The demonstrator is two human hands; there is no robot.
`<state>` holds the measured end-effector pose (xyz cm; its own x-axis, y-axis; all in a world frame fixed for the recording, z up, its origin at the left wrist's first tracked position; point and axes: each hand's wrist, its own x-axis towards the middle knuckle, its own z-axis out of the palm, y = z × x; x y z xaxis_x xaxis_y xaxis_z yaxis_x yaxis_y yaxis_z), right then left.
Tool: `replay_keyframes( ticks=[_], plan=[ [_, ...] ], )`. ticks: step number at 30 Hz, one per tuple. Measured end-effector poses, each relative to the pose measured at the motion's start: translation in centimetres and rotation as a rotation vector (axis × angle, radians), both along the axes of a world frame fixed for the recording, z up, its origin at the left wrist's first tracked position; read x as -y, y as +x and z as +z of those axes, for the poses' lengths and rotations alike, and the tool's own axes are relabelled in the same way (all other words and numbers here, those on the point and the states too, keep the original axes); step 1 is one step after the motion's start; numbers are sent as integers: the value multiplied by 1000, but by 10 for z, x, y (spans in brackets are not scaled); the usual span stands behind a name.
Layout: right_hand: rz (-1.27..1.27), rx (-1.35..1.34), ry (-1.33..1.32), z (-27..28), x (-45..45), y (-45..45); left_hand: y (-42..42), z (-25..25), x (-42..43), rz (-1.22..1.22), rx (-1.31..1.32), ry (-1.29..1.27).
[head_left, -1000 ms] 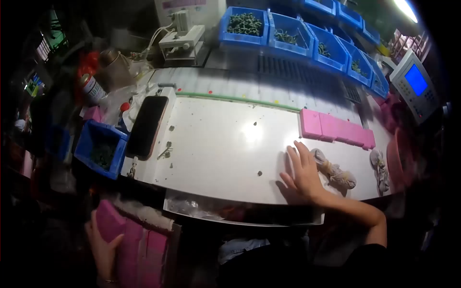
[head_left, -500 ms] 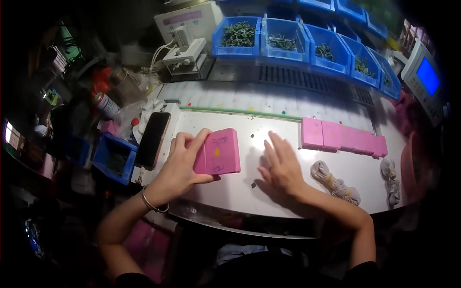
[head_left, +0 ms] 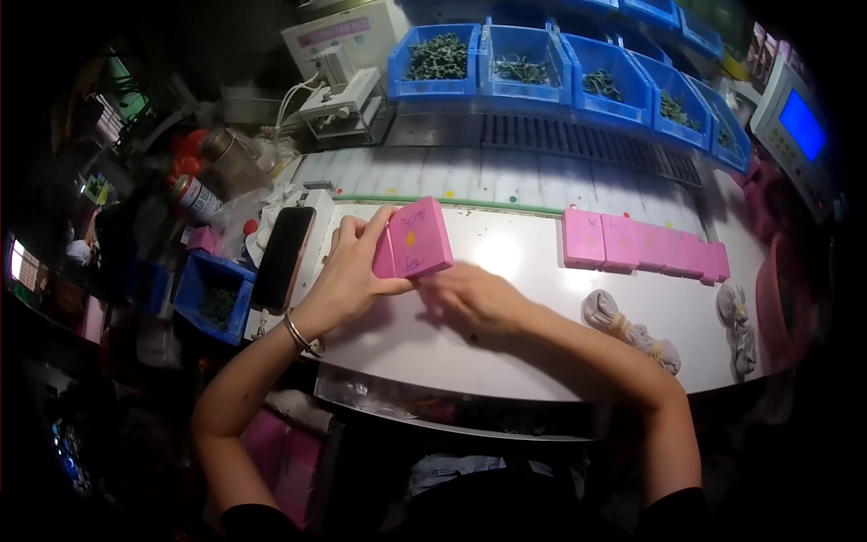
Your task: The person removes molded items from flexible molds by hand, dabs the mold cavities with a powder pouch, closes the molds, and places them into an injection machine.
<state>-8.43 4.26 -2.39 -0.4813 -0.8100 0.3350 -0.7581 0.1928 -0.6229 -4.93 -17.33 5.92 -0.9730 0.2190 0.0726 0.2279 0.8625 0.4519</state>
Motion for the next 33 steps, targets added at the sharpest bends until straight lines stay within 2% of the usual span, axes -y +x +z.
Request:
replay_keyframes(
  ticks=[1,5,7,9,12,13,15,16,17,18,19,20,21,23,24,25,26,27,28,29,30,31,32,33],
  plan=[
    [122,90,23,2,-3,14,-2,-2,0,-17,-24,7],
    [263,-31,41,-12,-35,76,-6,-6,-24,-75,7,-11],
    [311,35,54,-7,-54,101,-8,-14,-38,-197,-29,-75],
    [359,187,64,-1,-71,117,-9,-22,-57,-193,-6,-50],
    [297,639,30,22,-93,120,-10,-35,-79,-235,-2,-148],
    [293,642,34,26,-99,115,-8,-35,-84,-237,0,-142],
    [-21,677,-100,33,-106,101,-4,-34,-92,-250,44,-222],
    [-152,441,-79,33,-104,89,-2,-34,-92,-255,47,-225],
    [-279,203,-59,30,-99,78,0,-34,-91,-259,-158,-208],
    [-283,203,-69,28,-93,68,2,-32,-88,-262,-364,-191],
    [-410,22,8,25,-85,59,6,-21,-85,-270,-368,-201],
    [-538,-158,84,21,-80,53,13,-1,-81,-303,-539,4],
    [-544,-158,69,15,-77,49,20,15,-76,-335,-704,212],
    [-512,-68,187,8,-74,39,41,24,-62,-276,-992,444],
    [-464,47,156,15,-75,34,46,28,-63,-252,-1001,647],
    [-448,28,148,23,-76,33,50,29,-68,-222,-1009,851],
    [-472,50,149,28,-78,35,52,28,-72,-216,-867,1038],
    [-496,71,151,35,-78,38,43,12,-66,-269,-722,1032],
    [-499,62,118,43,-78,41,42,12,-83,-171,-368,1148],
    [-485,49,119,54,-79,47,33,16,-96,-58,-78,1097],
    [-479,21,71,66,-81,53,21,-7,-103,-60,-8,902],
    [-477,-9,23,74,-83,58,20,-21,-110,-16,185,770],
    [-462,-69,-23,76,-85,62,17,-32,-116,-83,292,672],
    [-462,-123,-43,83,-87,67,19,-40,-123,-138,519,784]
  ],
)
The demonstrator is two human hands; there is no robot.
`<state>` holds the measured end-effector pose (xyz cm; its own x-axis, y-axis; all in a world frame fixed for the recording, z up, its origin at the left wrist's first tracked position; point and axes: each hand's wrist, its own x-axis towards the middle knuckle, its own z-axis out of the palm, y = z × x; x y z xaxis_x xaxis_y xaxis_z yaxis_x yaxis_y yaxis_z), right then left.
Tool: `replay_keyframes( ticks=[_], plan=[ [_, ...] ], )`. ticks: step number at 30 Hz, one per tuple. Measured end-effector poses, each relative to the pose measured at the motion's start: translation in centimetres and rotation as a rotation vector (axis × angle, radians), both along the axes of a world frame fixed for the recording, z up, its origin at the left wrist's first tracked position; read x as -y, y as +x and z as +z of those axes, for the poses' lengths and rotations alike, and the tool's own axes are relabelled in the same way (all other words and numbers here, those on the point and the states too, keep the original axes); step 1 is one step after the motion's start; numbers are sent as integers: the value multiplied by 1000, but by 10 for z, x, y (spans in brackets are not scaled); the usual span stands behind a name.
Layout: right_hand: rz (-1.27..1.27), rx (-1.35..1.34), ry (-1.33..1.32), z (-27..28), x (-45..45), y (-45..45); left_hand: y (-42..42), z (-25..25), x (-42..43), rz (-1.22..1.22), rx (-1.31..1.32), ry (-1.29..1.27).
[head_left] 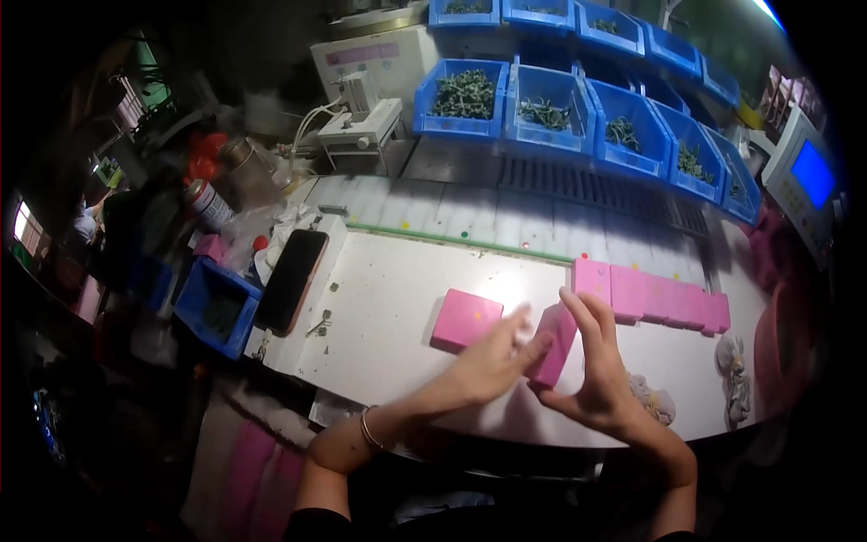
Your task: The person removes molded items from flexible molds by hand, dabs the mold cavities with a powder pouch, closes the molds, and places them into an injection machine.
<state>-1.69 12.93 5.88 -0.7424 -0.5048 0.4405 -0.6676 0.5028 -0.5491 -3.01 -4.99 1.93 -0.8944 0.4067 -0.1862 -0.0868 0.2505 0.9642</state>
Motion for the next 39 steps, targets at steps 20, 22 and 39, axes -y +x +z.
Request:
replay_keyframes(
  ticks=[20,22,39],
  plan=[
    [-135,-389,-85,-32,-5,22,35,3,-45,181,472,734],
    [-139,-358,-56,-22,-12,35,23,-9,-43,440,544,804],
    [-125,496,-468,-13,-2,5,31,1,-24,55,226,534]
  ],
)
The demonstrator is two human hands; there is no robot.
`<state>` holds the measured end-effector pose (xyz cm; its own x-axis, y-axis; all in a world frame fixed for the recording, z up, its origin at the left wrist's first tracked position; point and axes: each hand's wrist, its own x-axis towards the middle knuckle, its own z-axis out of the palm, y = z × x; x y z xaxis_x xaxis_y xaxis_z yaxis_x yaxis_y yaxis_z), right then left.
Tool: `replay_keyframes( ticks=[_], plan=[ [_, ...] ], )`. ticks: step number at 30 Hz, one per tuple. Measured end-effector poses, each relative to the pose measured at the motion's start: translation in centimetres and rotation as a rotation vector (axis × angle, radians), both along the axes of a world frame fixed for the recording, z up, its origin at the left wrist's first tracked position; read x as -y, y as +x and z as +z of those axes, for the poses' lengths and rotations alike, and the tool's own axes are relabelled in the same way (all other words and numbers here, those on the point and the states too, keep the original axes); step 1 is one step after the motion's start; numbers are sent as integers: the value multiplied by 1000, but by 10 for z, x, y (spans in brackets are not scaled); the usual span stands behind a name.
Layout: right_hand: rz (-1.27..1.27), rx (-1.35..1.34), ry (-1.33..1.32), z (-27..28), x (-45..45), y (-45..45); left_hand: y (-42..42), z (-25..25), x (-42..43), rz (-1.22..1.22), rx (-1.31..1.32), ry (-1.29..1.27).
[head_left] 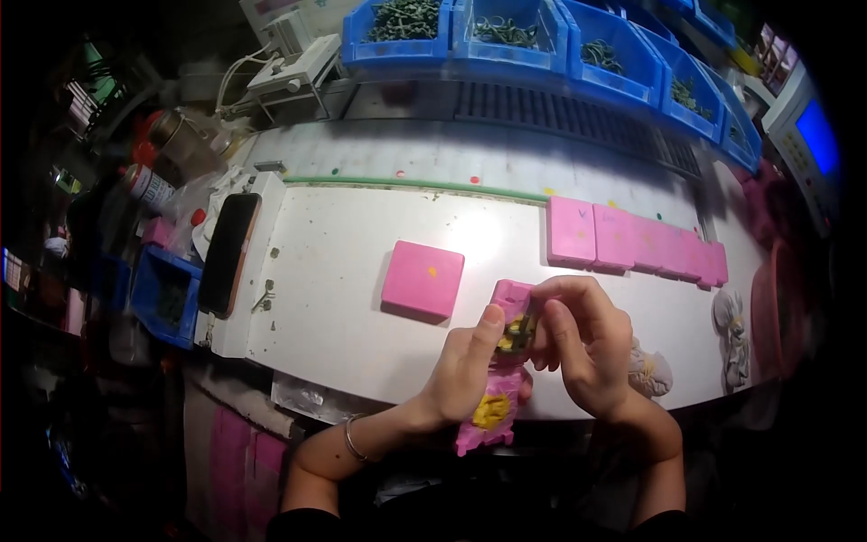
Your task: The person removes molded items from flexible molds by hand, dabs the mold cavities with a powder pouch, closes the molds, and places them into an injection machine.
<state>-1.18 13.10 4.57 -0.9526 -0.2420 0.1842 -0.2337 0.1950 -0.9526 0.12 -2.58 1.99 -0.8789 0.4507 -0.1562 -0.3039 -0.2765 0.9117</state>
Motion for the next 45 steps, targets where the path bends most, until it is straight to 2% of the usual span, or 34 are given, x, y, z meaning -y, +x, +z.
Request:
replay_keyframes(
  ticks=[2,4,5,8,10,11,14,15,17,18,19,21,22,23,25,26,27,29,37,39,42,45],
  plan=[
    [22,103,-42,-1,0,1,2,-2,3,-10,-13,0],
    [-52,3,-199,-3,2,1,3,-4,3,-20,-28,-3],
    [-126,-114,-7,-5,-6,-2,3,-5,2,-22,-30,28],
    [-133,-212,137,-14,-10,-10,3,-7,0,-34,-57,121],
    [116,62,-139,-19,-12,-8,3,-5,-1,-50,-77,183],
    [110,63,-135,-17,-11,-7,4,0,-1,-96,-87,216],
    [247,624,-304,-6,-11,-5,3,9,0,-205,-79,234],
    [243,625,-302,-9,-7,-6,0,11,0,-264,-74,214],
    [205,818,-545,-22,7,-12,-2,7,0,-313,-78,227],
    [347,776,-594,-26,-2,-15,-2,5,0,-292,-56,201],
    [348,778,-595,-23,-2,-12,-1,5,0,-270,-32,173],
    [-22,389,-246,-17,0,-2,-1,7,-2,-202,-18,158],
    [-174,21,-90,-22,1,-3,-1,8,-2,-136,-7,145],
    [-164,23,-87,-19,-4,-1,-1,7,-1,-125,-6,148],
    [0,-66,110,-9,-18,9,-1,2,2,-106,63,178],
    [13,29,-130,-11,-9,14,0,4,0,-71,54,117],
    [8,37,-133,-10,-9,15,1,4,-1,-76,62,114],
    [49,362,-294,-4,-11,13,1,3,-4,-34,3,81],
    [10,392,-414,-6,-10,21,0,3,-6,-14,-25,50],
    [26,282,-347,-8,-12,24,-2,2,-6,-13,-11,47],
    [15,290,-349,-4,-10,26,-4,2,-6,3,-30,57],
    [34,194,-334,-7,-10,27,-5,1,-5,-37,92,98]
  ],
)
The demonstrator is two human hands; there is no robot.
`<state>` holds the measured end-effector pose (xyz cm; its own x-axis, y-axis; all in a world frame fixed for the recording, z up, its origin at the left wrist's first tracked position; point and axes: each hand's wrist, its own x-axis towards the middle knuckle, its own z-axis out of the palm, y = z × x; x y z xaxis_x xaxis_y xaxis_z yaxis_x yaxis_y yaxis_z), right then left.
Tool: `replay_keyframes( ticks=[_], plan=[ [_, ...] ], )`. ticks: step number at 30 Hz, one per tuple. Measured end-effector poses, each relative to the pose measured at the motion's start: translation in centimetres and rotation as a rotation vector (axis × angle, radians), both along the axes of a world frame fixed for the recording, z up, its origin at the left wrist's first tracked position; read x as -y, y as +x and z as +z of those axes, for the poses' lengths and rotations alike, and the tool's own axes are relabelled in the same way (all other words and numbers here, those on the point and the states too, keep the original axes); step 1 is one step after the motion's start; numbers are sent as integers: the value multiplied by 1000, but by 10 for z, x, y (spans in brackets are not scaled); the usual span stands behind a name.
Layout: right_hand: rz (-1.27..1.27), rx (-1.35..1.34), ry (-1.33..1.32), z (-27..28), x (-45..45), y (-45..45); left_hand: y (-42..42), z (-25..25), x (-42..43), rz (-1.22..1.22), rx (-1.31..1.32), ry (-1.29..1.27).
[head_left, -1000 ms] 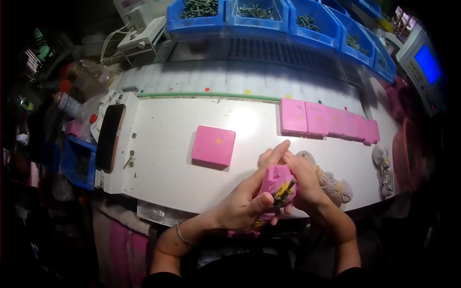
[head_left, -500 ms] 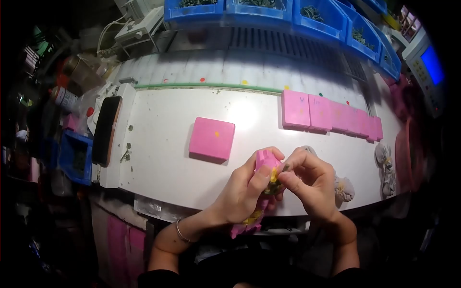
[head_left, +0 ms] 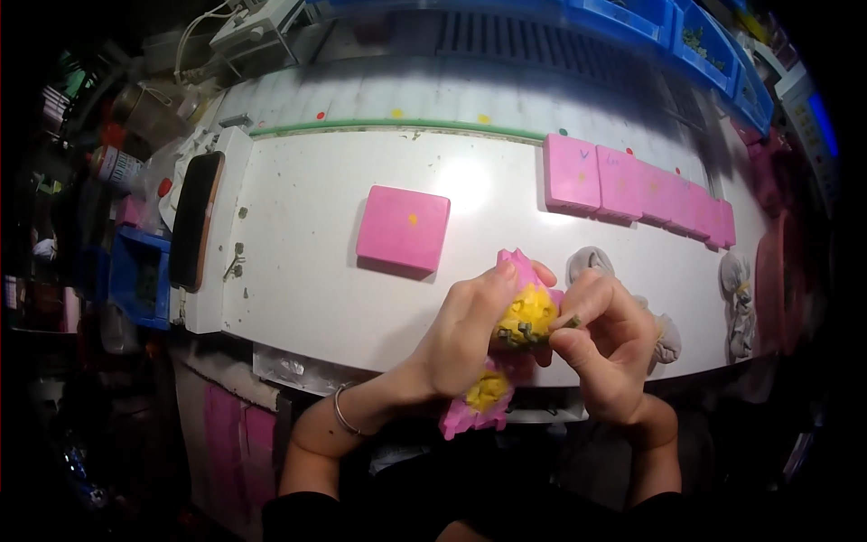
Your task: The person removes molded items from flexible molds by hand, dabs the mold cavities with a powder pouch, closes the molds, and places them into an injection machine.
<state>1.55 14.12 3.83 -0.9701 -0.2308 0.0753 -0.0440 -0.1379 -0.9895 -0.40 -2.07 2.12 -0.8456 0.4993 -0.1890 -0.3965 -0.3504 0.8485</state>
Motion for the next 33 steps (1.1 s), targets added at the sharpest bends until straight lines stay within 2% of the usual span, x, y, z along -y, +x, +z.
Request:
replay_keyframes(
  ticks=[3,5,7,9,10,12,13,14,16,17,18,20,21,24,26,28,33],
  plan=[
    [14,-104,-33,4,-3,2,-2,-10,-2,41,39,30],
    [8,-134,-76,7,-4,3,-6,-9,0,67,238,59],
    [-5,-172,-115,5,-8,3,-6,-14,8,31,196,16],
    [-86,-100,-189,2,-14,0,-5,-5,16,18,132,-38],
    [-86,-104,-186,2,-16,0,-4,-22,35,-119,164,-29],
    [-65,-81,-228,2,-17,3,0,-27,43,-92,-132,-114],
    [-28,-92,-220,-1,-17,4,6,-26,41,-55,-144,-19],
    [-24,-87,-223,-2,-15,6,10,-13,36,-43,-85,-52],
    [4,-10,-239,-2,-10,8,19,-10,23,76,-409,-197],
    [-2,-9,-292,-4,-6,9,22,-6,19,108,-448,-248],
    [3,-8,-294,-6,-6,8,27,-6,9,200,-404,-167],
    [12,-352,87,-10,-9,6,29,-4,7,215,-496,-228],
    [-9,-413,156,-8,-8,5,29,-4,5,219,-496,-229],
    [-31,-493,292,-2,-8,9,33,-5,0,312,-436,-149],
    [-45,-531,318,-1,-5,9,35,-8,-4,368,-391,-4],
    [-88,-654,444,-1,-3,9,36,-8,-4,370,-381,-24],
    [-100,-777,547,-4,-5,10,37,-7,-4,360,-366,-52]
  ],
)
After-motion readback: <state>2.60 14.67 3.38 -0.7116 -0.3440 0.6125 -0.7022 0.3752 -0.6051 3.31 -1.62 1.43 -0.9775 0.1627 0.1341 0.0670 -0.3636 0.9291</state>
